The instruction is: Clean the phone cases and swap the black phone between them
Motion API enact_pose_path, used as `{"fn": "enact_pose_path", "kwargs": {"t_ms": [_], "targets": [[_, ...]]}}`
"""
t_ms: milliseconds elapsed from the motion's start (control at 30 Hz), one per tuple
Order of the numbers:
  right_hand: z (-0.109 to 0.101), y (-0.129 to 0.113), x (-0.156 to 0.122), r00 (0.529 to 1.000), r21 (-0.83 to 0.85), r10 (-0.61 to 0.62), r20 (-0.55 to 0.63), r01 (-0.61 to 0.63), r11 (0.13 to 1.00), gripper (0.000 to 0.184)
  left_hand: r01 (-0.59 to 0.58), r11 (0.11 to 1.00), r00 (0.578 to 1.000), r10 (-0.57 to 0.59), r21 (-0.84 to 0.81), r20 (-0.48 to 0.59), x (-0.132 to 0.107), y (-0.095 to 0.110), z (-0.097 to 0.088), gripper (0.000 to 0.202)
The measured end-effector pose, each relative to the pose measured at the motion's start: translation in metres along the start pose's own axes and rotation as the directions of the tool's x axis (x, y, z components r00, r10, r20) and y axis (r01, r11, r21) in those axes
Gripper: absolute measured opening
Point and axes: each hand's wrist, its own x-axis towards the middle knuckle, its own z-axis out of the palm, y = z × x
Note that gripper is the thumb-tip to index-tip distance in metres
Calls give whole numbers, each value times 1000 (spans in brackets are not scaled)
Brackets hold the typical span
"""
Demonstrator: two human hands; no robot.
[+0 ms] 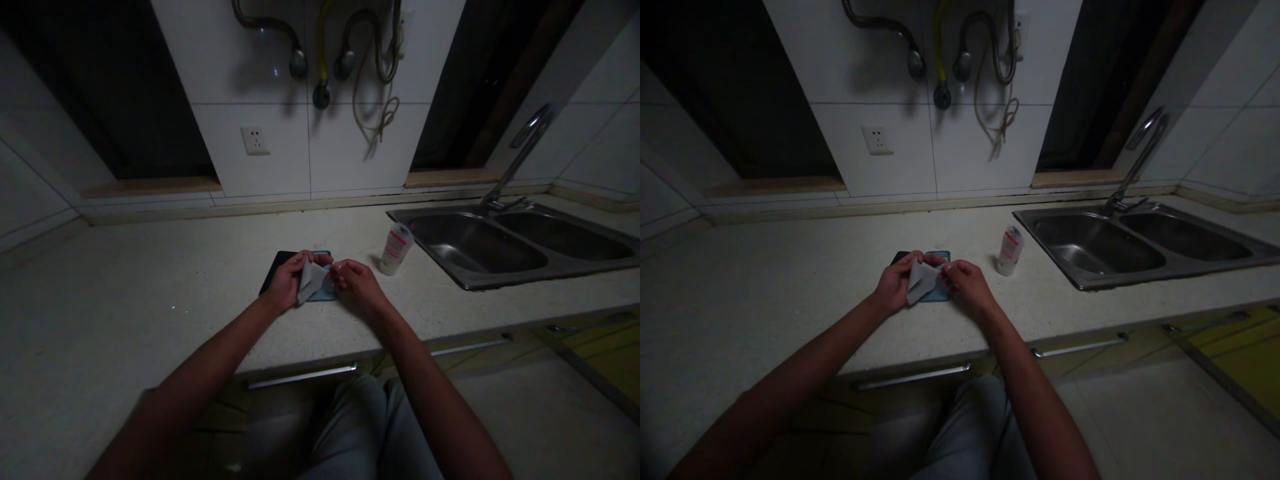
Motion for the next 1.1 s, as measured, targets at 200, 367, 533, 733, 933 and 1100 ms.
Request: {"fn": "enact_pose_path", "kwargs": {"t_ms": [200, 367, 533, 733, 933, 1100], "targets": [[-5, 2, 5, 983, 11, -32, -179, 34, 999, 28, 0, 1000, 994, 0, -2, -113, 3, 3, 1, 21], [-6, 1, 4, 987, -12, -25, -157, 23, 1000, 27, -191, 769, 947, 309, 610, -93, 3, 5, 1, 30], [-5, 2, 3, 988, 1, -13, -156, 13, 1000, 27, -374, 323, 845, 505, 869, 175, -1, 12, -5, 19], [-5, 4, 4, 989, -18, 6, -145, -8, 1000, 24, -372, 234, 778, 606, 898, 164, -1, 20, -12, 13], [-5, 5, 4, 988, -27, -4, -155, 0, 1000, 24, -223, 765, 875, 430, 604, -222, 3, 16, -5, 33], [-6, 7, 5, 989, -27, 3, -147, -7, 1000, 23, -22, 982, 942, 82, 185, -324, 9, 9, -9, 54]]}}
